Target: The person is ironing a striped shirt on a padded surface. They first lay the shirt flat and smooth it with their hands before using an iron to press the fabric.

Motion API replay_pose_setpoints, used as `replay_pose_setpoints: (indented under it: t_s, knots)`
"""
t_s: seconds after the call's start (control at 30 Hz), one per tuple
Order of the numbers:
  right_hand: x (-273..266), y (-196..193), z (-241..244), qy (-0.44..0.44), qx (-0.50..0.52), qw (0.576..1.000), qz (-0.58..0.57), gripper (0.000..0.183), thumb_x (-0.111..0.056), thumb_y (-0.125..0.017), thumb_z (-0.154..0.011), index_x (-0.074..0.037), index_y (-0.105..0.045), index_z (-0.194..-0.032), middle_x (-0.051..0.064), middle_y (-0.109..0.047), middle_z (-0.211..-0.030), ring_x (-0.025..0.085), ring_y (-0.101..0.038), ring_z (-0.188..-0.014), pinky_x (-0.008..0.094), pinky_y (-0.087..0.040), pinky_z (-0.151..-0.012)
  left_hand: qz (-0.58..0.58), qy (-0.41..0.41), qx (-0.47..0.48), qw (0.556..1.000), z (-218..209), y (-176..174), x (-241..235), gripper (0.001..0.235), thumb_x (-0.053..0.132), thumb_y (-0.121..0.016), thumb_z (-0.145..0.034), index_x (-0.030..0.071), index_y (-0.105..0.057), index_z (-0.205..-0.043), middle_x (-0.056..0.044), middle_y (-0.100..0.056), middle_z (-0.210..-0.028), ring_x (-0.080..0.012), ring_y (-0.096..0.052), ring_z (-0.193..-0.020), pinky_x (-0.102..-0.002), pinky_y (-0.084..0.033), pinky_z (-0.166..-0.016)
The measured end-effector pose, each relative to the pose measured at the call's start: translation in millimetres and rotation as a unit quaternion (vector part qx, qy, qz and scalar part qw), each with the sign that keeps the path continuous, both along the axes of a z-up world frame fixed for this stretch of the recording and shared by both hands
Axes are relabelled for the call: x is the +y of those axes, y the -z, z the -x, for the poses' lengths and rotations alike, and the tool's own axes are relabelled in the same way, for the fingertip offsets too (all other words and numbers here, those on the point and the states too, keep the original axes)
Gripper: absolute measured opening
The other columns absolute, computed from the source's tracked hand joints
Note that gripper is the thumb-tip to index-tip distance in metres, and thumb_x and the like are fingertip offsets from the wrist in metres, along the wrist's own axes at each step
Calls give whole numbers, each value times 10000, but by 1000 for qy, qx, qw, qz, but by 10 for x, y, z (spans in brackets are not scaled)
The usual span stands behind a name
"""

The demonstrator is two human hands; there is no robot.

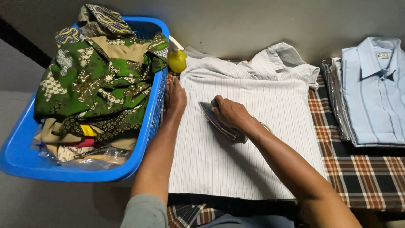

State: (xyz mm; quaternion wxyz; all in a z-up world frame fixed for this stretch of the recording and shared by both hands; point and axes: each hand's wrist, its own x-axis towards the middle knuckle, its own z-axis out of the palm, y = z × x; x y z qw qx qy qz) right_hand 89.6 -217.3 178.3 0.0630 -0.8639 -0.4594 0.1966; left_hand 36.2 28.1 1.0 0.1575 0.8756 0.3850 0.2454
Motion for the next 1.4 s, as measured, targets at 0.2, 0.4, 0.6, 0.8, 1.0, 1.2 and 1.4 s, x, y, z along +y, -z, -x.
replay_pose_setpoints:
  t_s: [0.2, 0.4, 0.6, 0.8, 1.0, 1.2, 1.4]
  knots:
    - [-8, -153, 46, -37, 3, 999, 8, 381, -350, -455, -1071, -144, -474, -1391, 172, -718, -1031, 372, -746, -966, 520, -578, -797, -46, -13, -51, 998, -171, 18, 174, 199, 78, -565, -998, 81, -624, -1188, -170, -639, -1315, -345, -601, -1259, -456, -537, -996]
    - [331, -13, -57, -38, -6, 999, -20, 369, -357, -452, -1074, -140, -474, -1372, 157, -704, -1015, 372, -742, -962, 527, -576, -806, -60, -33, -70, 995, 79, 112, 3, 303, 89, -610, -983, 39, -627, -1282, -201, -641, -1325, -366, -640, -1195, -479, -580, -934]
    - [793, 412, -413, -19, -33, 997, -65, 329, -391, -466, -1057, -150, -473, -1280, 169, -694, -1018, 412, -725, -992, 576, -561, -849, -13, 6, -35, 999, 971, -274, -756, 364, 178, -682, -920, 56, -625, -1258, -226, -639, -1233, -444, -654, -1096, -532, -584, -845]
    - [833, 91, -289, -42, 14, 997, -69, 340, -385, -477, -1043, -137, -486, -1275, 222, -701, -1099, 461, -687, -1099, 620, -527, -918, 63, 22, -23, 997, 1770, -724, -1387, 403, 235, -683, -923, 34, -612, -1265, -249, -641, -1178, -470, -665, -1064, -542, -576, -806]
    - [903, 182, -295, -73, 6, 991, -108, 315, -347, -484, -1046, -92, -478, -1231, 231, -700, -1108, 458, -666, -1036, 590, -503, -841, 101, 2, 37, 994, 2403, -818, -1821, 353, 302, -672, -946, 65, -635, -1205, -177, -645, -1124, -380, -679, -970, -489, -570, -740]
    - [895, -28, -204, -110, 56, 990, -69, 304, -396, -434, -1063, -119, -452, -1187, 210, -676, -1092, 385, -641, -926, 513, -490, -772, 219, -40, 53, 974, 2815, -890, -2067, 310, 319, -645, -959, 77, -646, -1152, -128, -621, -1192, -315, -663, -1028, -470, -552, -821]
    - [800, 45, -87, -106, 46, 990, -86, 326, -361, -473, -1040, -88, -442, -1217, 243, -677, -1089, 434, -638, -926, 538, -470, -752, 284, -84, 37, 954, 3010, -796, -2148, 242, 317, -657, -950, 114, -624, -1080, -91, -617, -1138, -264, -660, -966, -457, -546, -771]
